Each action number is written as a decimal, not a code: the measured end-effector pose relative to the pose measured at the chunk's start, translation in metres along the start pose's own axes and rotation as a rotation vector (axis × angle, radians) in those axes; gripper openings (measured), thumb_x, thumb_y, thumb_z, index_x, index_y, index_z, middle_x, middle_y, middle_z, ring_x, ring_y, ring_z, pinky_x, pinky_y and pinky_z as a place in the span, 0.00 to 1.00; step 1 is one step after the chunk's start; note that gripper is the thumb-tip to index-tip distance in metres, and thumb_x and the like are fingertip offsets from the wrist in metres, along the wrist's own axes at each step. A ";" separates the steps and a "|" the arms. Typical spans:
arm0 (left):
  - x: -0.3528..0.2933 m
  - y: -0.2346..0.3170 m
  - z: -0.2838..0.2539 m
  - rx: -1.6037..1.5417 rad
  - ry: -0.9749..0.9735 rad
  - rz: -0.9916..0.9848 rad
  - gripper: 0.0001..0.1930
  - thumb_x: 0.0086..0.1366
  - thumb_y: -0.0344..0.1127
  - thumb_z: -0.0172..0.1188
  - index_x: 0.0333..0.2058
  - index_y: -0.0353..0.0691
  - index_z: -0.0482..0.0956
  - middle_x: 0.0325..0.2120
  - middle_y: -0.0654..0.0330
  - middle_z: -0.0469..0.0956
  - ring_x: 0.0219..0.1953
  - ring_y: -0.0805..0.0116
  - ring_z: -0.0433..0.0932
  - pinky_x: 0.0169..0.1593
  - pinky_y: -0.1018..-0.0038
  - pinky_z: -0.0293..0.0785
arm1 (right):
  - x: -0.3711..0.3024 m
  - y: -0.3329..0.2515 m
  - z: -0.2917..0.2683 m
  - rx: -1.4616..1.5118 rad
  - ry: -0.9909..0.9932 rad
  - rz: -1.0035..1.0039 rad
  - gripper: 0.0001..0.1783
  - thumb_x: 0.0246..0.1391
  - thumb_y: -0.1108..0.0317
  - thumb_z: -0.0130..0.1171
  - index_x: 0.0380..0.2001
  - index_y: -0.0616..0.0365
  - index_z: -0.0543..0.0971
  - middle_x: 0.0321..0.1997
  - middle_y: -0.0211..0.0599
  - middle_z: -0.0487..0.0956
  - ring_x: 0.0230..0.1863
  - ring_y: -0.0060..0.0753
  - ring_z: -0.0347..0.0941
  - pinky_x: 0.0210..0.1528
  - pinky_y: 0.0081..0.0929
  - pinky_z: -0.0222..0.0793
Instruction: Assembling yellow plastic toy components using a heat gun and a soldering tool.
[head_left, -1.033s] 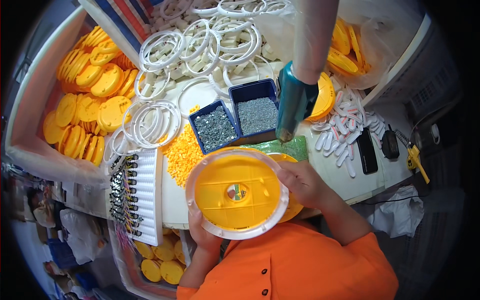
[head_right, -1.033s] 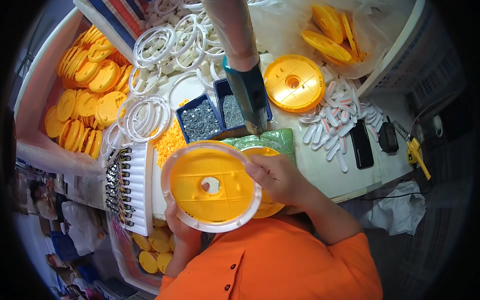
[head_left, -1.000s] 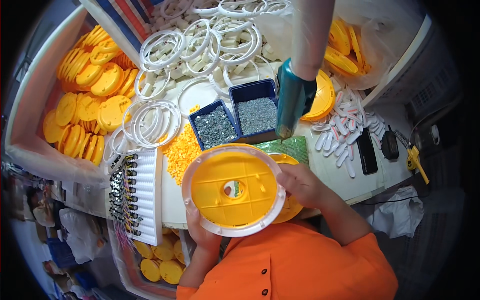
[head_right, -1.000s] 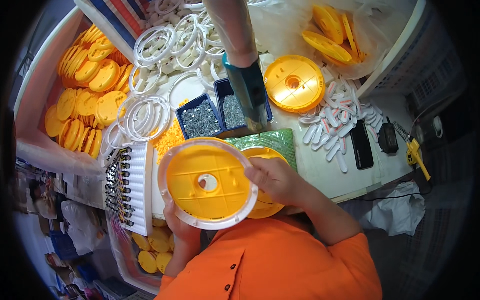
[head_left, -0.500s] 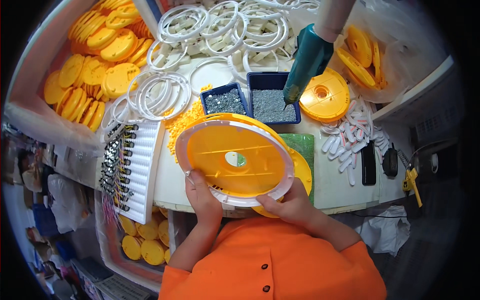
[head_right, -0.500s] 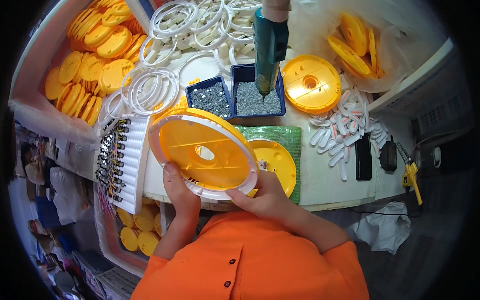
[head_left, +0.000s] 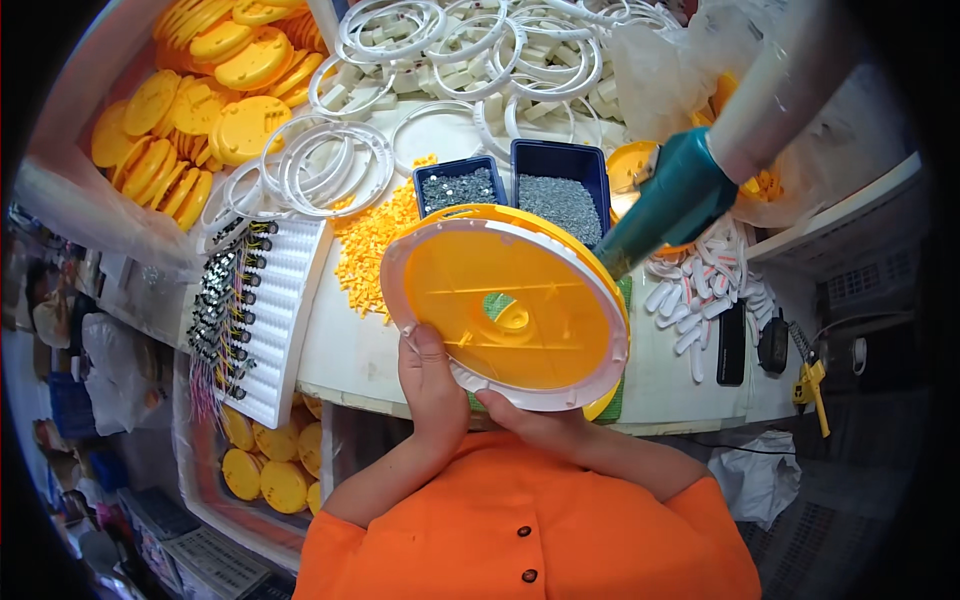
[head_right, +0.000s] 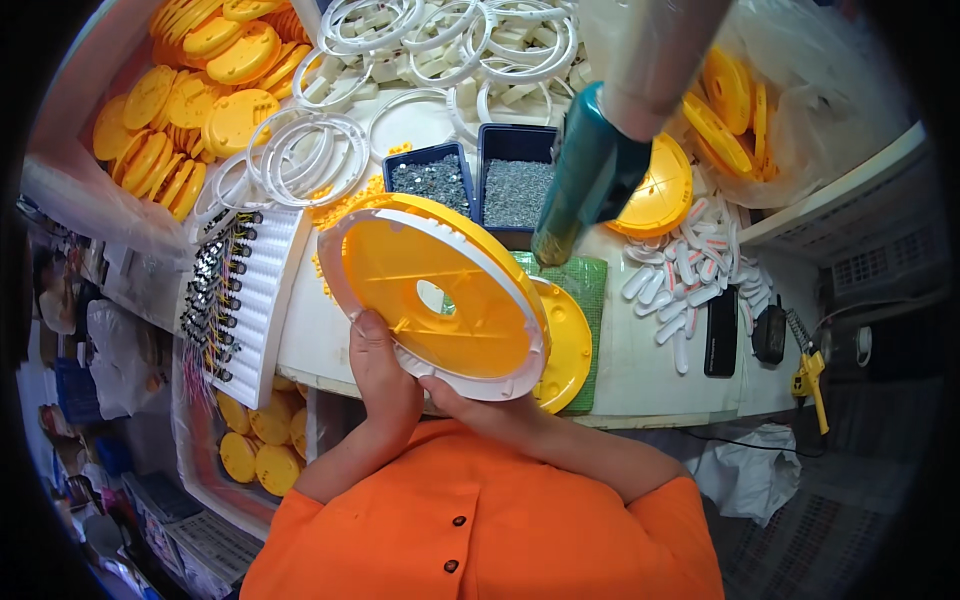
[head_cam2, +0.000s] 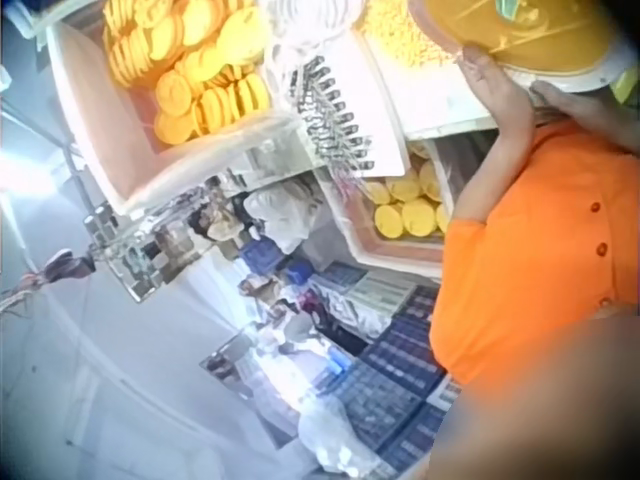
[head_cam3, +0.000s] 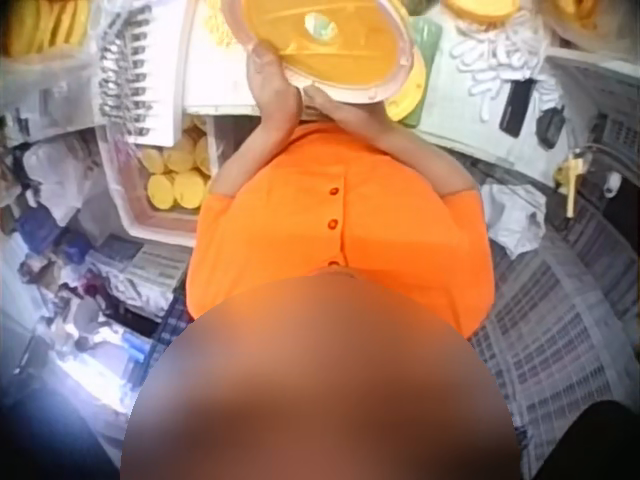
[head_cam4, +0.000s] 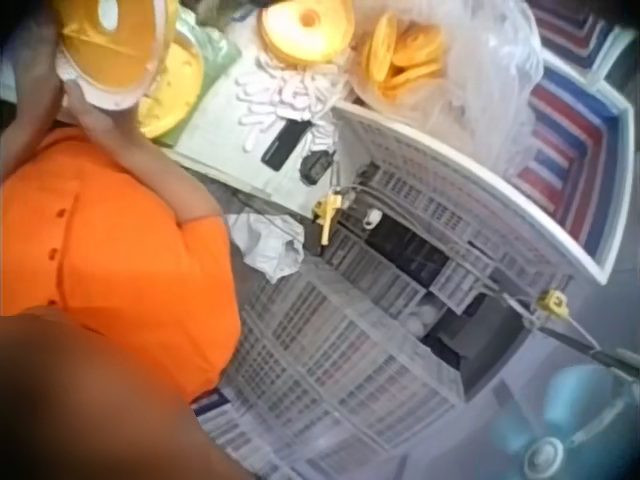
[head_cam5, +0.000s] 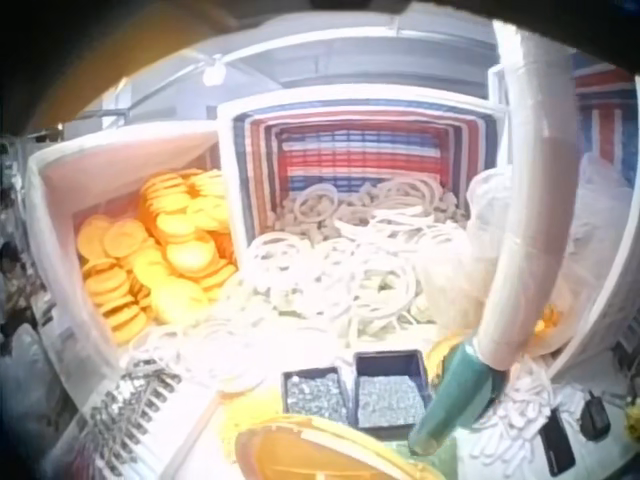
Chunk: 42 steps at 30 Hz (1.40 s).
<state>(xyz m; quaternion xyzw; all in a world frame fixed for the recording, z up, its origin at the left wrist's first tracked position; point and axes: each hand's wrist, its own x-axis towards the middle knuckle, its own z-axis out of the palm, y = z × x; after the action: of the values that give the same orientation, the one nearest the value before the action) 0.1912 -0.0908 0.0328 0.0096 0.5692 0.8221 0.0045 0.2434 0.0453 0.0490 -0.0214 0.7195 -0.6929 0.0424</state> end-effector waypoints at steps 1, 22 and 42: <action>0.000 -0.001 -0.003 -0.004 -0.019 -0.032 0.23 0.81 0.48 0.42 0.59 0.33 0.66 0.54 0.58 0.73 0.54 0.71 0.74 0.59 0.72 0.70 | -0.001 -0.003 -0.001 -0.018 -0.019 0.075 0.30 0.57 0.64 0.69 0.61 0.57 0.74 0.62 0.37 0.77 0.63 0.35 0.73 0.64 0.31 0.69; 0.020 0.052 -0.034 0.607 -0.433 -0.092 0.12 0.74 0.33 0.53 0.46 0.32 0.81 0.28 0.58 0.81 0.32 0.76 0.76 0.38 0.76 0.74 | 0.001 -0.019 -0.082 0.022 0.135 0.000 0.22 0.73 0.61 0.51 0.58 0.68 0.77 0.48 0.35 0.82 0.48 0.18 0.76 0.50 0.17 0.72; 0.011 0.060 -0.024 0.852 -0.608 0.212 0.13 0.65 0.34 0.67 0.47 0.39 0.82 0.37 0.51 0.85 0.35 0.53 0.85 0.38 0.68 0.80 | -0.016 -0.033 -0.077 -0.068 0.113 0.008 0.19 0.65 0.63 0.63 0.51 0.67 0.82 0.45 0.40 0.85 0.45 0.26 0.80 0.50 0.23 0.74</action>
<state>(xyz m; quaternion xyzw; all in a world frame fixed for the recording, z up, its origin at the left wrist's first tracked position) 0.1796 -0.1338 0.0809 0.3059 0.8214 0.4743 0.0821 0.2518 0.1221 0.0853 0.0193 0.7439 -0.6679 0.0036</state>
